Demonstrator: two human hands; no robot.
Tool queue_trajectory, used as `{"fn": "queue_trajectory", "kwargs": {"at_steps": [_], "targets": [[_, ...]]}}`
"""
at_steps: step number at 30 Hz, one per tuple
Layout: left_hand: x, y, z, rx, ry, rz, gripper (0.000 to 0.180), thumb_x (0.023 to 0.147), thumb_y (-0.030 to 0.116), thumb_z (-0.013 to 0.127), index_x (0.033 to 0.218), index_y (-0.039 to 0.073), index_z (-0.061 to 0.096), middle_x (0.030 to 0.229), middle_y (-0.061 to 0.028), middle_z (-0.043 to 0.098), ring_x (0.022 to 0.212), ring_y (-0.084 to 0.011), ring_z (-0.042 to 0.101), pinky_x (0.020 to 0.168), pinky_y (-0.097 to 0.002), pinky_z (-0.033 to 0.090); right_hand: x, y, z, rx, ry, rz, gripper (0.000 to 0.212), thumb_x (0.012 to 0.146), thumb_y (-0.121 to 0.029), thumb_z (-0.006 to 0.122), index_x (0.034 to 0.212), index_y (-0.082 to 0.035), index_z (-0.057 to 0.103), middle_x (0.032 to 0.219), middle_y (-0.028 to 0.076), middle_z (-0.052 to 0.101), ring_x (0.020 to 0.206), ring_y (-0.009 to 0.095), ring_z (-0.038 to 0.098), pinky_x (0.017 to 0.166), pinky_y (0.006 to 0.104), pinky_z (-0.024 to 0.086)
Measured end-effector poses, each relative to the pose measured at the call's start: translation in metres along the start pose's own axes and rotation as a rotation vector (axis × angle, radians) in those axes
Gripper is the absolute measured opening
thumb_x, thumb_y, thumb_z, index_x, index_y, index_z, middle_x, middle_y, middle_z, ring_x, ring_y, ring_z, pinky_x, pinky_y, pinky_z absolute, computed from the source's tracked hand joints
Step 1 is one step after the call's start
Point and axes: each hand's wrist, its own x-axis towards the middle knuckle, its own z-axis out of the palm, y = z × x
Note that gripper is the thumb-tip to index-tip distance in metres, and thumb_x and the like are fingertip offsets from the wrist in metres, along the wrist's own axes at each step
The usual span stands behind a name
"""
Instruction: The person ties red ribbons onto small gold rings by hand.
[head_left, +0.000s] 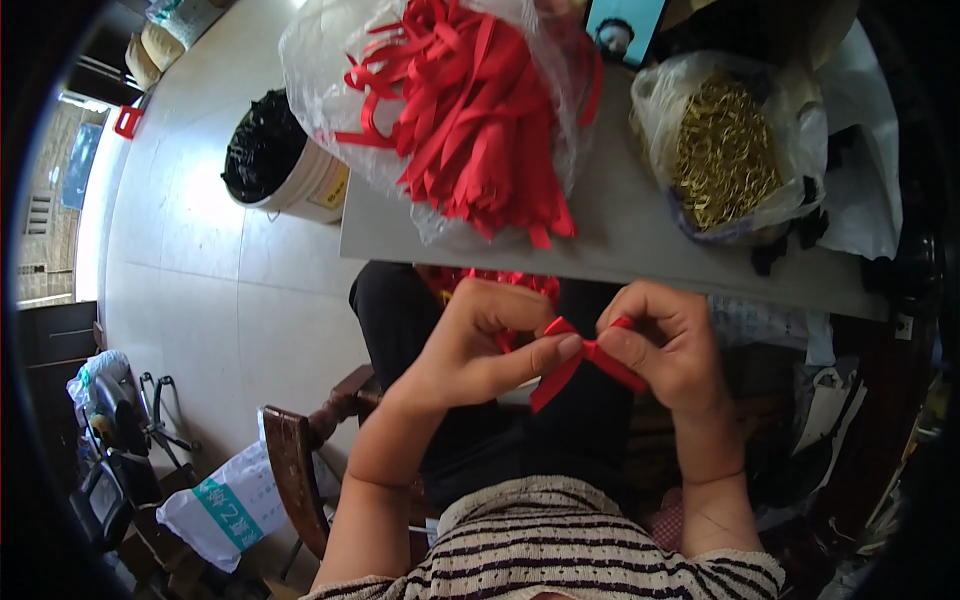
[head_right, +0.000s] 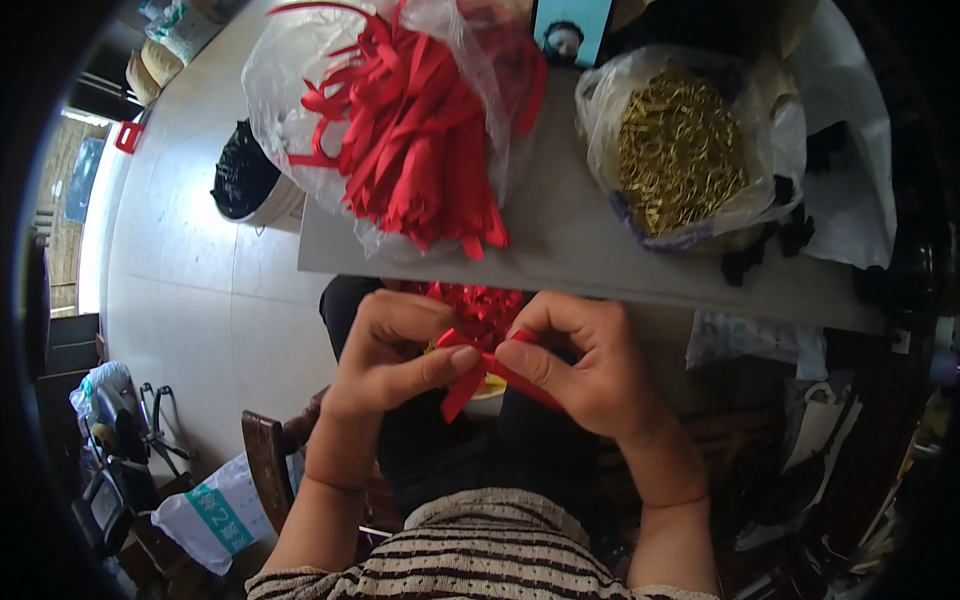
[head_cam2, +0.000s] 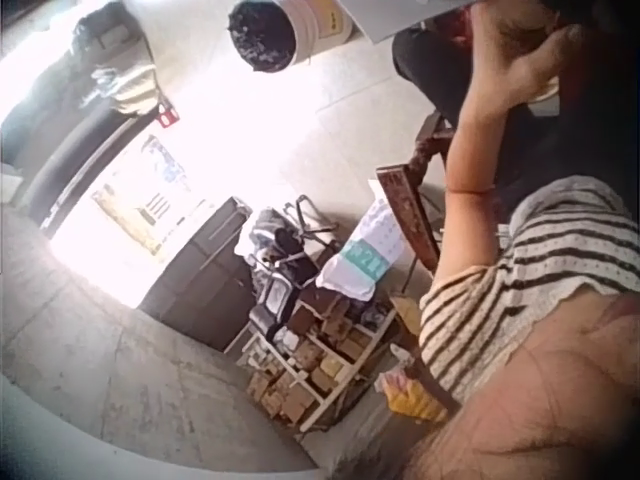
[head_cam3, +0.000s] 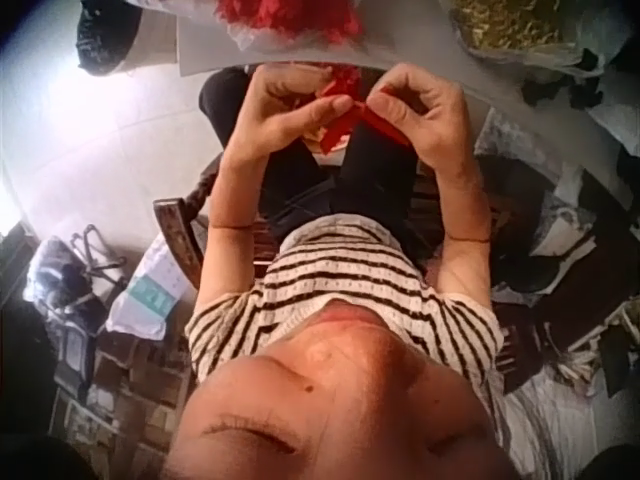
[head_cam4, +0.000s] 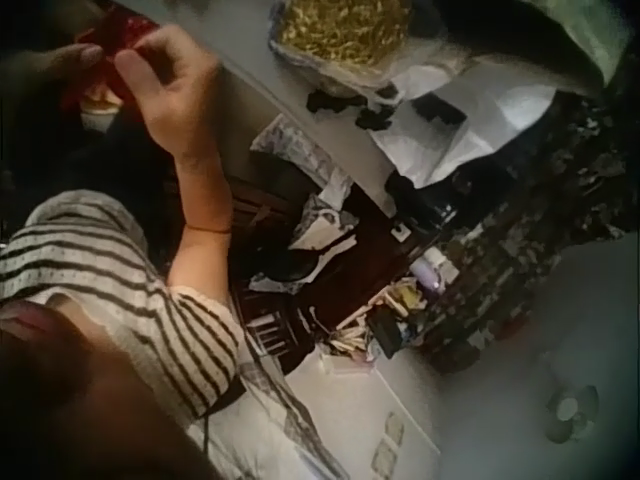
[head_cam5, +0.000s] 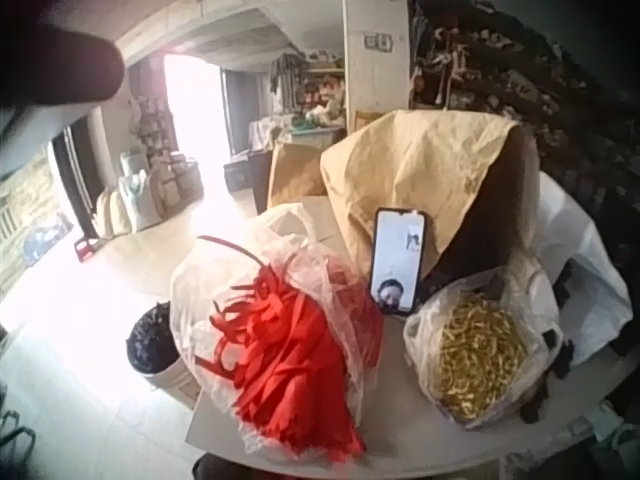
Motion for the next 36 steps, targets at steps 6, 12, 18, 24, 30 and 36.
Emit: {"fn": "queue_trajectory", "kwargs": {"at_steps": [6,12,18,24,30,36], "targets": [[0.0,0.006,-0.008,0.042,-0.114,0.049,0.024,0.075,0.006,0.066,0.056,-0.001,0.053,0.048,-0.0041,0.04,0.043,-0.0103,0.036,0.043,-0.0285,0.024,0.002,-0.012,-0.014,0.013,-0.113,0.065,0.016,0.082,-0.01,0.065,0.076,0.001,0.056,0.065,-0.001,0.056,0.059,0.002,0.049,0.052,0.0165,0.038],[-0.002,0.008,0.004,0.163,-0.045,0.069,0.02,0.07,0.006,0.074,0.088,-0.001,0.066,0.066,-0.0049,0.058,0.057,-0.0086,0.052,0.052,-0.0219,0.04,0.013,-0.013,-0.016,-0.092,-0.139,-0.008,0.017,0.081,-0.012,0.067,0.077,0.001,0.058,0.065,-0.001,0.057,0.06,0.003,0.051,0.053,0.017,0.04],[-0.008,-0.007,0.017,-0.187,0.18,-0.056,0.013,0.077,0.001,0.068,0.087,-0.005,0.063,0.071,-0.0028,0.061,0.066,-0.0056,0.056,0.057,-0.0198,0.044,0.007,0.004,0.0,-0.073,-0.079,-0.06,0.017,0.083,-0.014,0.065,0.084,0.001,0.058,0.074,0.003,0.058,0.065,0.006,0.053,0.058,0.0192,0.042],[-0.012,-0.019,0.031,-0.55,0.329,-0.067,0.01,0.08,0.0,0.065,0.088,-0.005,0.062,0.072,-0.0036,0.062,0.063,-0.006,0.057,0.056,-0.0179,0.046,0.0,0.029,0.016,0.096,0.026,-0.213,0.02,0.083,-0.017,0.064,0.084,-0.001,0.053,0.088,0.008,0.054,0.079,0.012,0.052,0.072,0.0228,0.041],[-0.019,-0.02,0.028,-0.44,0.259,-0.196,0.01,0.079,0.006,0.068,0.077,-0.003,0.063,0.066,-0.0036,0.062,0.057,-0.0054,0.057,0.052,-0.0179,0.046,0.005,0.024,0.007,-0.145,0.101,-0.307,0.019,0.078,-0.012,0.069,0.077,0.0,0.054,0.081,0.007,0.055,0.075,0.013,0.052,0.069,0.0227,0.041],[-0.024,-0.027,0.021,-0.36,0.18,-0.243,0.025,0.081,0.009,0.065,0.059,0.001,0.057,0.055,0.0015,0.054,0.049,-0.0027,0.048,0.045,-0.0185,0.036,0.003,0.022,-0.001,-0.158,-0.09,-0.101,0.016,0.078,-0.009,0.067,0.073,0.001,0.056,0.063,0.003,0.057,0.057,0.009,0.052,0.054,0.0219,0.041]]}}
